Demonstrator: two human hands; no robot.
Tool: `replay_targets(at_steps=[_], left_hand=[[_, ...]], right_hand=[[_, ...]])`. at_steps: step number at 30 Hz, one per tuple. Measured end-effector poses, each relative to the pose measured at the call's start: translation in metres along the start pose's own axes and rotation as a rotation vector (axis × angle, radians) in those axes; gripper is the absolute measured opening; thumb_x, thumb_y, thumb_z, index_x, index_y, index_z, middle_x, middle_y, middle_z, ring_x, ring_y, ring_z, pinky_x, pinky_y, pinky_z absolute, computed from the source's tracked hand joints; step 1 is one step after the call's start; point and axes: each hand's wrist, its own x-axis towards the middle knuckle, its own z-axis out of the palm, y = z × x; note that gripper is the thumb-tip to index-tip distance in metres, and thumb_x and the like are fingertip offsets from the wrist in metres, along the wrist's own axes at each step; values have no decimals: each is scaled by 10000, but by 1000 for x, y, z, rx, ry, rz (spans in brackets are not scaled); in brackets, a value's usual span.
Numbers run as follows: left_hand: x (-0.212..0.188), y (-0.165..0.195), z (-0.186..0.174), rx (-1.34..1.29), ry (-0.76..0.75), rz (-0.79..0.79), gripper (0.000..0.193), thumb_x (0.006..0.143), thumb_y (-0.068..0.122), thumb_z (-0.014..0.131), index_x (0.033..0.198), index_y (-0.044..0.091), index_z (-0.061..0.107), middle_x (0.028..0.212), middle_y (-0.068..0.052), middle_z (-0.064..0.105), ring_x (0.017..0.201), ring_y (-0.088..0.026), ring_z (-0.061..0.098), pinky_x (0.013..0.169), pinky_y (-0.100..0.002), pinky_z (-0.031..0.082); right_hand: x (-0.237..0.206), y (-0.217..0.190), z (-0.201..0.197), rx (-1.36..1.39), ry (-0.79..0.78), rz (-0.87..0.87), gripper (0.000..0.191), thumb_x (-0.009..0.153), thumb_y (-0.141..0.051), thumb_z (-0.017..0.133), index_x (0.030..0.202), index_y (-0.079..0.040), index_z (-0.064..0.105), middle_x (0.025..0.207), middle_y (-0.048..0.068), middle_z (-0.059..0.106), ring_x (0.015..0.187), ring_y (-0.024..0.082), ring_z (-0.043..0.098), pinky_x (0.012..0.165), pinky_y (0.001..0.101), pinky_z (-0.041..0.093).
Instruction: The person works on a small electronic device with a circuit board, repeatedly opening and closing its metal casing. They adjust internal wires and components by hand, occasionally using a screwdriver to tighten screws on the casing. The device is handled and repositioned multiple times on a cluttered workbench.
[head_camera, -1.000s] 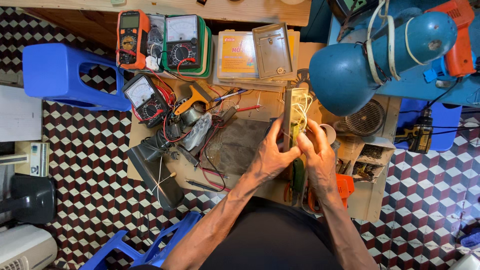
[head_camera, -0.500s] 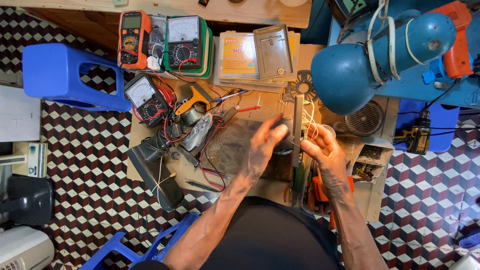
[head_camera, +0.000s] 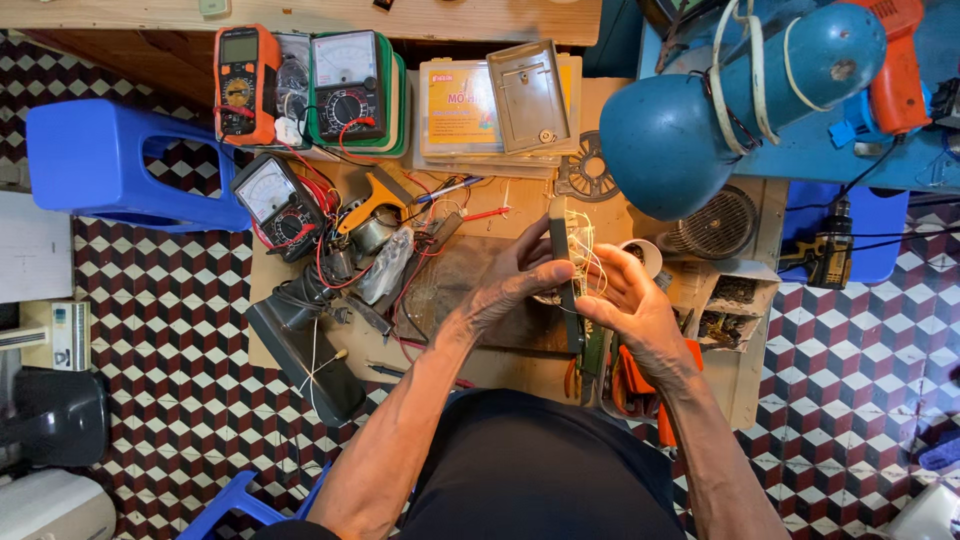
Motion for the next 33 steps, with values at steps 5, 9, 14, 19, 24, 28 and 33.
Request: replay_targets(at_steps=[5, 9, 14, 19, 24, 28, 33], left_hand=[[1, -4, 1, -19, 24, 32, 1192, 742, 468, 868, 1640, 31, 216, 1508, -205, 516, 1419, -302, 500, 1161, -418, 439], [3, -8, 2, -31, 46, 52, 1197, 740, 475, 875, 1637, 32, 219, 1528, -197, 503, 1437, -291, 482, 1172, -415, 425], [6, -7, 7, -34, 73, 30, 1231, 706, 515, 881, 1629, 38, 219, 1501, -206, 525, 1409, -288, 514, 1153, -412, 456], [8, 5, 19, 25, 181, -39, 1176, 648, 566, 860, 1569, 46, 346, 1290, -178, 639, 1195, -262, 644, 1018, -380, 535], [11, 6, 23, 226, 451, -24, 1085, 622, 535, 864, 1467, 33, 405, 1129, -181, 704, 1035, -231, 710, 904, -349, 573], [18, -11, 18, 254, 524, 65, 1085, 648, 547, 881, 1435, -24, 399, 1189, -167, 681, 1055, -218, 713, 884, -331, 598], [20, -27, -5, 227, 550, 51, 970, 824, 505, 778, 1537, -33, 398, 1127, -220, 752, 932, -210, 689, 775, -329, 517]], right_hand=[[2, 1, 1, 88, 16, -19, 816, 802, -223, 791, 1491, -20, 403, 1482, 180, 530, 1413, 273, 506, 1173, 414, 414], [1, 5, 1, 135, 36, -25, 762, 813, -196, 775, 1468, -6, 435, 1453, 165, 566, 1386, 248, 536, 1165, 389, 427], [3, 11, -1, 175, 62, -30, 733, 820, -181, 769, 1452, -5, 442, 1413, 160, 588, 1340, 239, 556, 1146, 400, 440], [5, 14, -5, 205, 96, 10, 666, 907, -255, 686, 1487, -15, 466, 1413, 152, 589, 1326, 213, 548, 1142, 381, 414], [-7, 13, -3, -70, 145, -31, 577, 999, -326, 550, 1478, -4, 528, 1383, 198, 624, 1314, 233, 605, 1151, 381, 459], [-7, 15, 6, -255, 71, 16, 673, 902, -217, 694, 1500, -57, 430, 1424, 154, 564, 1305, 212, 552, 1102, 373, 438], [0, 11, -5, 150, 122, 128, 633, 943, -135, 629, 1546, -39, 466, 1404, 160, 619, 1180, 226, 586, 1015, 378, 449]])
